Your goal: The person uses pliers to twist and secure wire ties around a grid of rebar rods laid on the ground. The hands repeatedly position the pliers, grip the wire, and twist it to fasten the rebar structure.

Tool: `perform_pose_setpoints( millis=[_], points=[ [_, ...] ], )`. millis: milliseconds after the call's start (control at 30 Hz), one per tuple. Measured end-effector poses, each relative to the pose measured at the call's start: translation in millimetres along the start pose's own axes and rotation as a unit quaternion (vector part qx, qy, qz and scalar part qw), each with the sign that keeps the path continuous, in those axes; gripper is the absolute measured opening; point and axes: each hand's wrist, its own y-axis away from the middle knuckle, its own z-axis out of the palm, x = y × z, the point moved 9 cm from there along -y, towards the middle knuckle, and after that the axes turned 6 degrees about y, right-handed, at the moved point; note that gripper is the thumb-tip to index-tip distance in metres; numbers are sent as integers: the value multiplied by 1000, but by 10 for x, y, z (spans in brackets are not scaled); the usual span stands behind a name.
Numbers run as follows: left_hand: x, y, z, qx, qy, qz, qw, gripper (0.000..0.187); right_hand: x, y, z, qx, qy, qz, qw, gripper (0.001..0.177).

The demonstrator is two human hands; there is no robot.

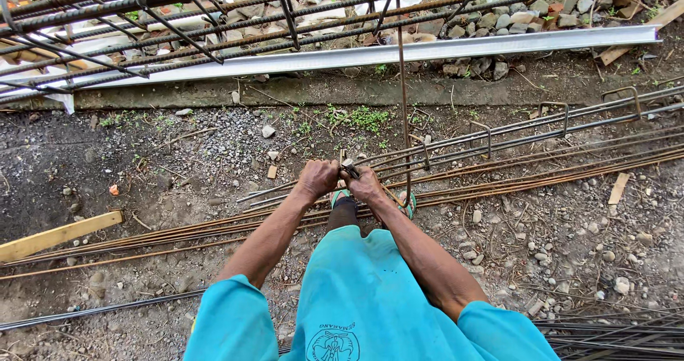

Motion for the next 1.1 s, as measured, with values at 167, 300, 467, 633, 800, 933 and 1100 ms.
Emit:
perform_pose_setpoints(
  millis=[167,300,467,633,800,933,1100],
  points=[
    [-68,-41,6,-29,91,-148,984,22,-28,10,-10,-5,16,7,1000,31],
    [-276,2,73,-72,252,-330,907,28,404,-315,161,-2,2,-11,1000,26],
    [-795,-201,1163,9,547,-317,775,15,-100,122,-18,-16,20,-5,1000,33],
    [-1034,-155,1416,80,652,-404,637,15,306,-143,145,0,8,18,1000,30],
    [-647,74,557,121,569,-420,697,18,314,-144,163,12,10,9,1000,28],
    [-392,254,255,126,477,-440,750,16,96,32,29,19,19,11,1000,27],
    [-210,372,63,221,497,-351,762,17,-934,773,-475,56,104,-6,993,28]
  ],
)
